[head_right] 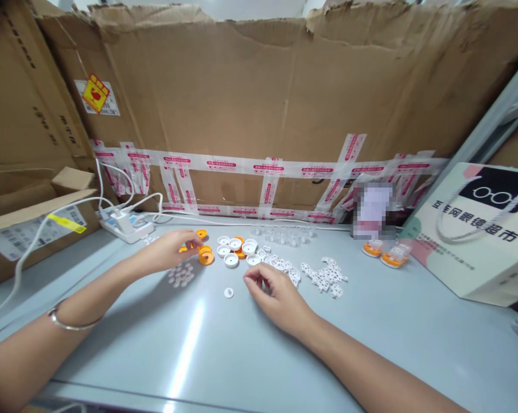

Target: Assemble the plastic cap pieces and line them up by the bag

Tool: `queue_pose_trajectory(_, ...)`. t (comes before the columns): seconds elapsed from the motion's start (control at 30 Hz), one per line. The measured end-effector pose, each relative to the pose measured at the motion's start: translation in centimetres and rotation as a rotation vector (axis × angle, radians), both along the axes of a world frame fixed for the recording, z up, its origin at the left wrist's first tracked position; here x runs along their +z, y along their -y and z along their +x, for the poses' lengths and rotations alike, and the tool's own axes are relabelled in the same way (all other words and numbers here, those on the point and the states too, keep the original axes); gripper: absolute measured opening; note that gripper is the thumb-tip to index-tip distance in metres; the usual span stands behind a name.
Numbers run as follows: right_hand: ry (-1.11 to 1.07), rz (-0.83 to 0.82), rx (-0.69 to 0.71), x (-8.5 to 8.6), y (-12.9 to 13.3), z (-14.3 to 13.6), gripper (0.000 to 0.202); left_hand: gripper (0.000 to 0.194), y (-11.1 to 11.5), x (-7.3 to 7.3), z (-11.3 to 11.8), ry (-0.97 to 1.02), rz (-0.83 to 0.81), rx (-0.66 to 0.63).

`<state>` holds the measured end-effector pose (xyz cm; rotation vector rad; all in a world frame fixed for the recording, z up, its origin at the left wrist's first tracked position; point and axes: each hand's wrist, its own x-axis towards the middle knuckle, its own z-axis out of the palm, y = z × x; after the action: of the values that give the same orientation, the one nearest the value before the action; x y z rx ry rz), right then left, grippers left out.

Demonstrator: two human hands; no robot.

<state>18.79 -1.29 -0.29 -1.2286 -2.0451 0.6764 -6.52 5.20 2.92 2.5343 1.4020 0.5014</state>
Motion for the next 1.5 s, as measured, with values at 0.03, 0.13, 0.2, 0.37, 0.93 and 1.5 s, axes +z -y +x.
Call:
queue_pose_trajectory(0.03, -0.004, -0.004, -0.006, 0.0, 0.0, 0.2, 0.015, 0.023, -0.5, -0.4, -0.3, -0.016, 0.006, -0.021)
queue_pose_trajectory(0.13, -0.003, -0.006, -0.008, -0.1, 0.1, 0.3, 0.016, 0.035, -1.3, -1.8, -0.6, -0.072, 0.018, -0.106)
queue_pose_trajectory(0.2, 0.002, -0.003, 0.0, 0.0, 0.3, 0.2, 0.015, 0.032, -1.5, -2.5, -0.3, -0.097, 0.019, -0.11)
queue_pose_trajectory(0.37, 0.003, -0.011, -0.003, 0.2, 0.4, 0.0, 0.016, 0.029, -0.5, -1.9, 0.6, 0.01, 0.018, -0.098)
queue_pose_trajectory(0.93, 0.009, -0.04, 0.051, -0.9, 0.1, -0.3, 0.013, 0.022, 3.7, -2.4, 4.5, 0.116, -0.185, -0.336)
queue_pose_trajectory(1.5, 0.029, -0.066, 0.088, -1.1, 0.3, -0.6, 0.014, 0.018, -0.1, 2.2, -8.3, -0.18, -0.315, 0.007)
